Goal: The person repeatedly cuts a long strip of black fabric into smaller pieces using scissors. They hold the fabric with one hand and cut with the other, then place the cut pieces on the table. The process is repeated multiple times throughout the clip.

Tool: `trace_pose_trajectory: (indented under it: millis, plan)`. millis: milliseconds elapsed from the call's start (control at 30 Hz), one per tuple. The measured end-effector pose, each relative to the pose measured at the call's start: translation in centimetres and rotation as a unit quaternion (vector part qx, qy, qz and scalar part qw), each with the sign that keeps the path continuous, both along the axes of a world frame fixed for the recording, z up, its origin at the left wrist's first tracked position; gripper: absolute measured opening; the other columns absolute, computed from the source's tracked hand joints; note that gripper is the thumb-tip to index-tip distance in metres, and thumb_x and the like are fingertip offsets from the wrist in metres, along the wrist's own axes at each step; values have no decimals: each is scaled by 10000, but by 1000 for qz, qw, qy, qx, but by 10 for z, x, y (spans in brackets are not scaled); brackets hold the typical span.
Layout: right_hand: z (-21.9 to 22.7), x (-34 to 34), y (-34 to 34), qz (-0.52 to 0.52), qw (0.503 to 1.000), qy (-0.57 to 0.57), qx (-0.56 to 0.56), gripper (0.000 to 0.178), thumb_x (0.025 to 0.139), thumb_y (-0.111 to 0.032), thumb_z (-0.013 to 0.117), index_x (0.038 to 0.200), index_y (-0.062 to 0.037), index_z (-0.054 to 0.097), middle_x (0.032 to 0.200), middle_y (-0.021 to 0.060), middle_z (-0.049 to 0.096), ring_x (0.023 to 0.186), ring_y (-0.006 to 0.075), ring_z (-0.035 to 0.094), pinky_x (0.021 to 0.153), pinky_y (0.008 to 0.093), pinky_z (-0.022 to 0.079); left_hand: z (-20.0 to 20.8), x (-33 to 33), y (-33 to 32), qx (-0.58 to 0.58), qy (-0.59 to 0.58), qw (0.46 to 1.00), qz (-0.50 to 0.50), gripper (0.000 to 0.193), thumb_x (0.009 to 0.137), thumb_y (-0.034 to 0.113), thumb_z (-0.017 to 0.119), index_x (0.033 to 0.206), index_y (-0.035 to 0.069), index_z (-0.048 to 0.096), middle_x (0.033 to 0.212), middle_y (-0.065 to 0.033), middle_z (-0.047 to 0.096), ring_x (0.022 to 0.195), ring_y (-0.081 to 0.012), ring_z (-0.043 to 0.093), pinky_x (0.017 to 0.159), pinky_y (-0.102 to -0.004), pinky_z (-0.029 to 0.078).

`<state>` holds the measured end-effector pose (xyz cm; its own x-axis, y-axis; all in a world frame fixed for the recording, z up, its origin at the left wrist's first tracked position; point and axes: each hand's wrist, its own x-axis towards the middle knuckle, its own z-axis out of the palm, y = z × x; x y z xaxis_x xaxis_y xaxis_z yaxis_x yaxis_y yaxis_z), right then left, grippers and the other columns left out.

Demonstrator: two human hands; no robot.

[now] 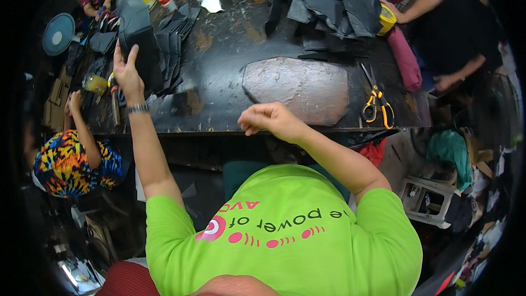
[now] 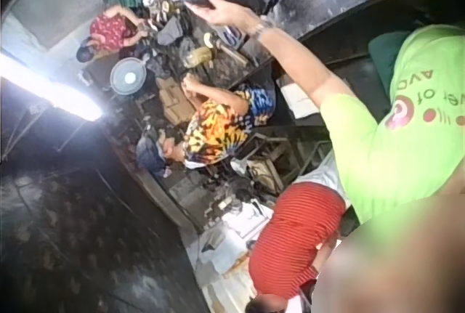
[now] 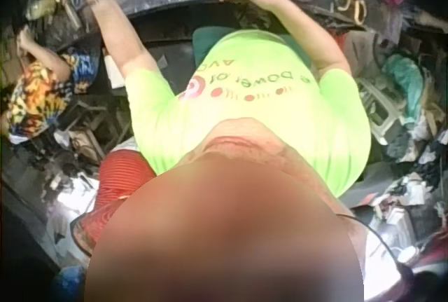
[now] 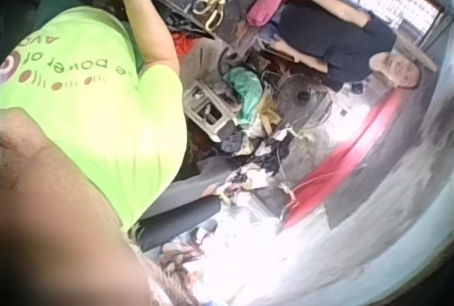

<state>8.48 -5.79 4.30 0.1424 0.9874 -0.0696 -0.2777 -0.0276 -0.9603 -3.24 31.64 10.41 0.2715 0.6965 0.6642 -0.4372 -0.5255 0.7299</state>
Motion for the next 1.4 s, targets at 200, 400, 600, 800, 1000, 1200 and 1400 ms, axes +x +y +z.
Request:
trace_pose_trajectory:
  millis: [200,400,600,800,1000,1200,1400]
  plan:
    - [20,49,-11,74,901,422,76,826,910,-697,321,1189,44,555,1042,222,647,896,305,679,839,416,554,-12,12,-152,394,189,898,-46,220,633,-68,654,770,100,695,893,-24,652,956,-220,608,895,-380,453]
    - [20,54,-45,-106,972,173,-123,464,807,-117,688,1227,15,543,974,101,687,826,157,677,767,284,545,-46,32,-197,397,202,895,32,263,668,-63,665,846,125,712,1019,-46,599,1064,-265,551,944,-386,419]
    - [8,64,-35,-193,974,113,-38,494,800,-48,699,1255,15,517,982,93,679,824,136,668,748,257,548,-83,10,-262,-256,143,925,-241,282,955,85,562,1211,-18,506,990,-103,626,841,-148,645,754,-240,530]
    - [-3,56,-11,-271,905,-322,-59,485,777,-75,724,1229,-27,555,973,98,656,844,196,642,743,324,526,-110,-2,-296,-528,149,754,-362,189,996,183,495,1065,26,575,934,-109,661,852,-202,681,753,-321,579]
    - [8,26,-39,-231,729,-643,51,557,642,-197,797,1138,-64,582,1051,130,578,994,314,539,831,409,453,-117,6,-305,-501,131,765,-384,131,977,146,522,1017,39,586,934,-96,680,834,-194,688,751,-310,574]
    - [-11,3,-70,-234,682,-688,82,529,669,-124,769,1153,-38,573,1154,140,572,1030,328,570,912,415,452,-110,7,-311,-493,139,776,-368,142,973,163,531,1020,42,587,944,-99,682,837,-191,689,765,-299,568]
    - [-21,6,-83,-277,812,-507,86,240,793,3,678,1029,7,636,1132,150,632,1016,285,622,872,345,496,-106,11,-313,-473,134,786,-376,130,978,154,524,1021,38,565,937,-116,685,843,-197,695,762,-299,568]
